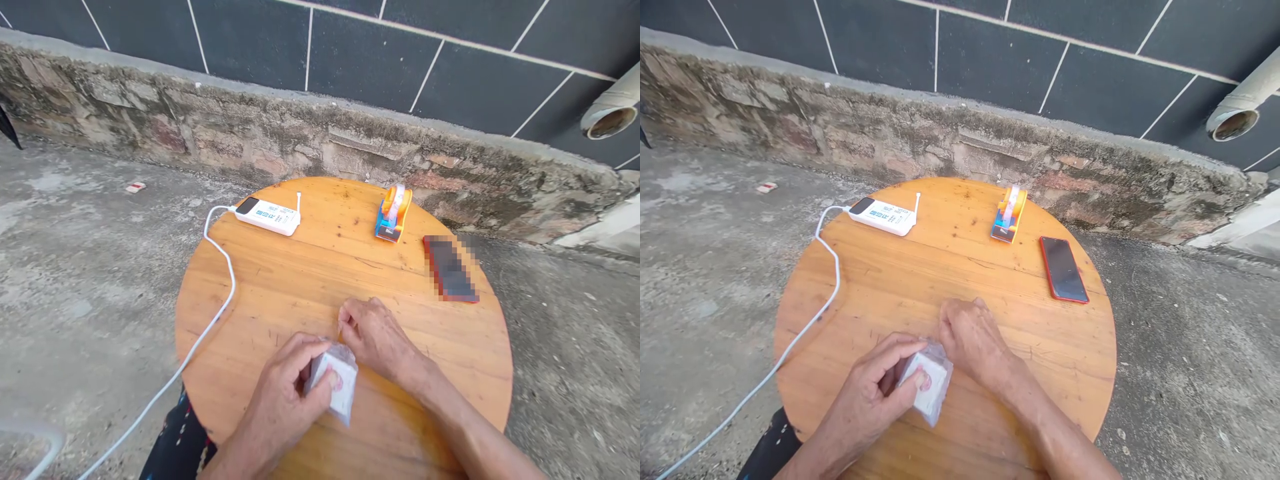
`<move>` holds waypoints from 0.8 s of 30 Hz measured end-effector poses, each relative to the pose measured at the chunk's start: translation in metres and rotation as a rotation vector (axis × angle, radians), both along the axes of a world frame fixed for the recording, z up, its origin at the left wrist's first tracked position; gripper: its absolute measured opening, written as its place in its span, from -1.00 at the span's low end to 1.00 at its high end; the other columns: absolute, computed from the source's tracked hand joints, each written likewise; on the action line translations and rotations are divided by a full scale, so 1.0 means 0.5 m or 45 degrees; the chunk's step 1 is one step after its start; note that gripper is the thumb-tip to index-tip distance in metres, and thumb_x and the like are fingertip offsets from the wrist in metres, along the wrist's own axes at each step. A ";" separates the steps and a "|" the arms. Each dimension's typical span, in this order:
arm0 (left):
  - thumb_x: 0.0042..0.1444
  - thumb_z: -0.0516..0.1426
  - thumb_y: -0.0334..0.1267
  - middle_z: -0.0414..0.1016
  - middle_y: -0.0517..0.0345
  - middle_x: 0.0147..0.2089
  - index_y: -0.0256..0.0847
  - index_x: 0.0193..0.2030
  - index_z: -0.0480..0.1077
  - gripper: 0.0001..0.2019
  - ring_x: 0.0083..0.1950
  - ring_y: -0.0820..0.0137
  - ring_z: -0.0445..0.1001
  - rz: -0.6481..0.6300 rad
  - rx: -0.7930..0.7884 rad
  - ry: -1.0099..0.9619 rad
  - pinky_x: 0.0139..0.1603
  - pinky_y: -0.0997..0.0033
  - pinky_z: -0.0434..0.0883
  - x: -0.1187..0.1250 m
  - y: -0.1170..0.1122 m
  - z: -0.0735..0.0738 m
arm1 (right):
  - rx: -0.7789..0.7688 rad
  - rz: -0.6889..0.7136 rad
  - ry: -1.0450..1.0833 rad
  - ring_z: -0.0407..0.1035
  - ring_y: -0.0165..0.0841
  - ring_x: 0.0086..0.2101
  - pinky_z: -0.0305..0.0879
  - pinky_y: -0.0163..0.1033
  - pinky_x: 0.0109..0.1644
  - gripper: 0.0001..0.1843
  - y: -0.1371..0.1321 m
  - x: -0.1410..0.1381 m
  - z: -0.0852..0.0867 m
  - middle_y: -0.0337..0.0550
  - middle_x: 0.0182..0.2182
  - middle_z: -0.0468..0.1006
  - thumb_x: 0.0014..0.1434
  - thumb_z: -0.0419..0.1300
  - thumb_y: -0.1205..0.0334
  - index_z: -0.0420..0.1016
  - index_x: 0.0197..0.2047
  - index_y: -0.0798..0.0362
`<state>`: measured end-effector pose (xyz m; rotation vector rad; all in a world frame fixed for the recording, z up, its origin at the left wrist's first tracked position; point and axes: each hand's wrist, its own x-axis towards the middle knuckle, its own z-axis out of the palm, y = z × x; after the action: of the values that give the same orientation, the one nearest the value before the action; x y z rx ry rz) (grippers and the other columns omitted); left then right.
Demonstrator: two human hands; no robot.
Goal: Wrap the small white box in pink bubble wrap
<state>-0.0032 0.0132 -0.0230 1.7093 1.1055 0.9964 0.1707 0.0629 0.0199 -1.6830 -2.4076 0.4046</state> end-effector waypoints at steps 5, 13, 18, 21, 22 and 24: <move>0.03 0.11 -0.43 0.48 0.08 -0.12 -0.15 -0.09 0.45 -0.71 -0.17 0.35 0.48 0.010 0.000 0.059 -0.18 0.38 0.46 -0.002 -0.001 0.006 | -0.094 -0.007 0.390 0.32 -0.44 -0.43 0.14 -0.35 -0.31 -0.82 -0.006 0.008 -0.006 -0.32 -0.44 0.48 0.09 0.07 0.48 0.32 -0.28 0.02; 0.04 0.11 -0.42 0.47 0.10 -0.12 -0.14 -0.07 0.42 -0.71 -0.17 0.36 0.47 0.006 -0.005 0.060 -0.19 0.39 0.43 -0.001 -0.002 0.003 | -0.168 -0.031 0.549 0.38 -0.42 -0.32 0.17 -0.38 -0.36 -0.77 -0.023 0.011 0.003 -0.28 -0.31 0.52 0.14 0.08 0.44 0.38 -0.17 -0.03; 0.04 0.10 -0.42 0.46 0.10 -0.15 -0.14 -0.07 0.42 -0.70 -0.25 0.38 0.45 0.019 -0.036 0.069 -0.28 0.42 0.41 -0.001 -0.007 0.001 | -0.126 -0.012 0.570 0.36 -0.41 -0.32 0.19 -0.34 -0.29 -0.79 -0.051 0.010 0.020 -0.31 -0.35 0.49 0.14 0.08 0.47 0.34 -0.21 -0.03; 0.04 0.10 -0.41 0.45 0.10 -0.15 -0.14 -0.07 0.42 -0.70 -0.25 0.37 0.44 0.041 -0.031 0.060 -0.27 0.41 0.41 0.000 -0.008 0.002 | -0.092 -0.025 0.560 0.35 -0.40 -0.31 0.21 -0.30 -0.23 -0.80 -0.069 0.006 0.027 -0.31 -0.36 0.48 0.17 0.07 0.45 0.34 -0.20 -0.03; 0.04 0.10 -0.41 0.44 0.10 -0.15 -0.14 -0.06 0.41 -0.70 -0.26 0.38 0.43 0.049 -0.032 0.055 -0.27 0.41 0.41 0.000 -0.009 0.003 | -0.080 -0.031 0.559 0.35 -0.39 -0.31 0.21 -0.29 -0.21 -0.81 -0.074 0.004 0.029 -0.31 -0.36 0.48 0.18 0.07 0.44 0.34 -0.20 -0.03; 0.04 0.10 -0.42 0.43 0.10 -0.14 -0.15 -0.04 0.39 -0.69 -0.28 0.39 0.41 0.057 -0.042 0.051 -0.28 0.41 0.41 0.000 -0.009 0.005 | -0.056 -0.042 0.565 0.35 -0.38 -0.29 0.21 -0.26 -0.17 -0.82 -0.084 0.000 0.031 -0.30 -0.35 0.48 0.20 0.06 0.44 0.35 -0.20 -0.04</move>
<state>-0.0033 0.0086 -0.0207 1.6908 1.1843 0.9700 0.1705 0.0209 0.0352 -1.4579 -2.0578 0.7426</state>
